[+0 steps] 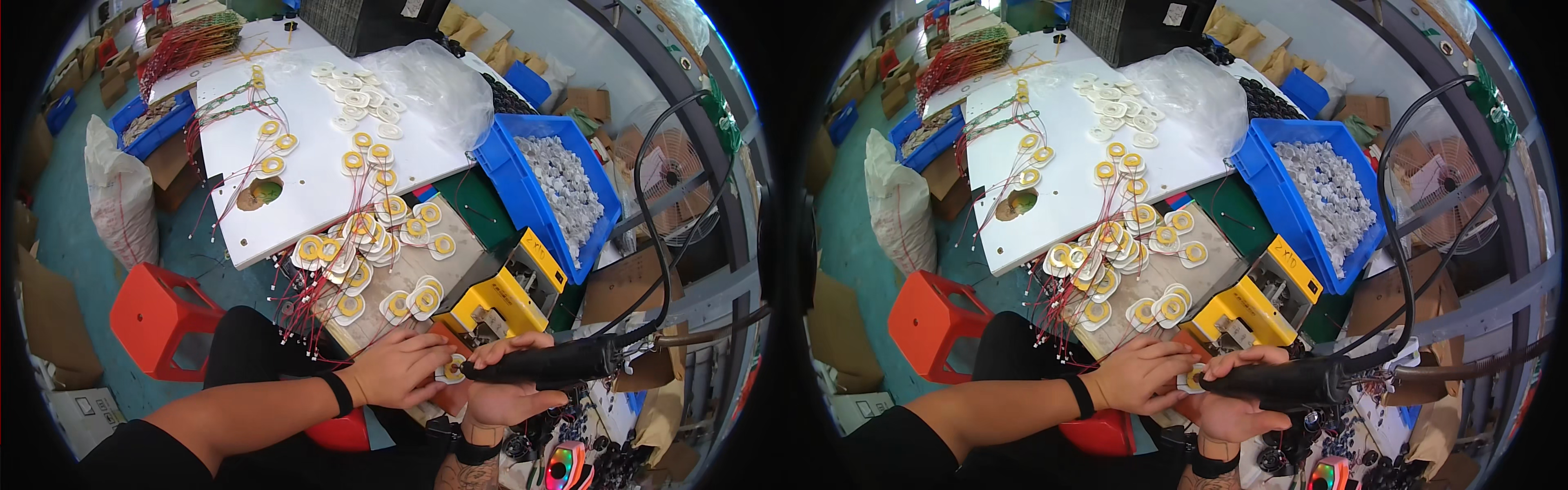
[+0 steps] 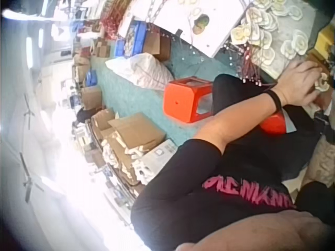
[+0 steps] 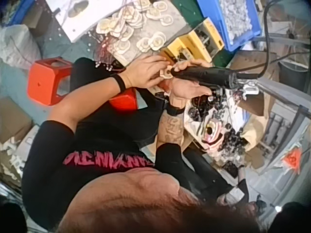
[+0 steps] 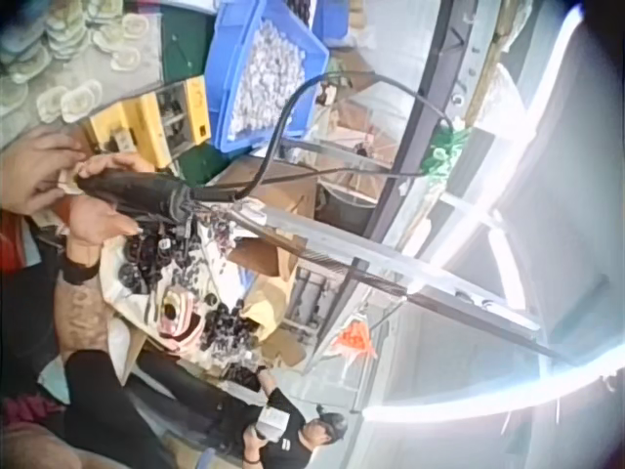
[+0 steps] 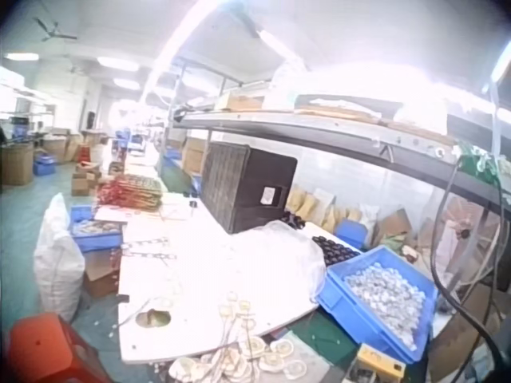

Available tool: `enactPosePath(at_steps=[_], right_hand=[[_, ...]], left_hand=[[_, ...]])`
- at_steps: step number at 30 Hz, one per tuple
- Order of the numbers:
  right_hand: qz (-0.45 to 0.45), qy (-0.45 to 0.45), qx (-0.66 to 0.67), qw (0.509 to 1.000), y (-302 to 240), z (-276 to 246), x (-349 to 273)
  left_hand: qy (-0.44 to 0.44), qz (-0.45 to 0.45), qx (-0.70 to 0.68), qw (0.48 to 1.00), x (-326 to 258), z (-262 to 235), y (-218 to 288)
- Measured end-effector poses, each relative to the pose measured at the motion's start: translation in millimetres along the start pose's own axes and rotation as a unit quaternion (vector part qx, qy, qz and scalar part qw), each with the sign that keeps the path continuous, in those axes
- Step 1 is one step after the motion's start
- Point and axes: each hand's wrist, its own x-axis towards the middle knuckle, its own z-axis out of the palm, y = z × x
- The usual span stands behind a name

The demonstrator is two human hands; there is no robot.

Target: Using a heat gun to apply heat-shrink tubing to wired components on a production line.

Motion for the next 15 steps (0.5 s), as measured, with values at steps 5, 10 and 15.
enactPosePath(at_steps=[5,10,15], right_hand=[[0.008,0.01,-0.01,1.0,4.0,0.6,-2.3],[0.009,0.01,-0.013,1.0,1.3,3.4,-3.5],[0.008,0.012,-0.022,1.0,1.6,4.3,-3.5]], left_hand=[[0.0,0.004,0.004,1.0,-0.4,-0.5,-0.4],[0.002,0.006,0.006,1.0,-0.2,-1.2,-0.4],[0.003,0.012,0.007,1.0,0.1,-1.4,-0.9]])
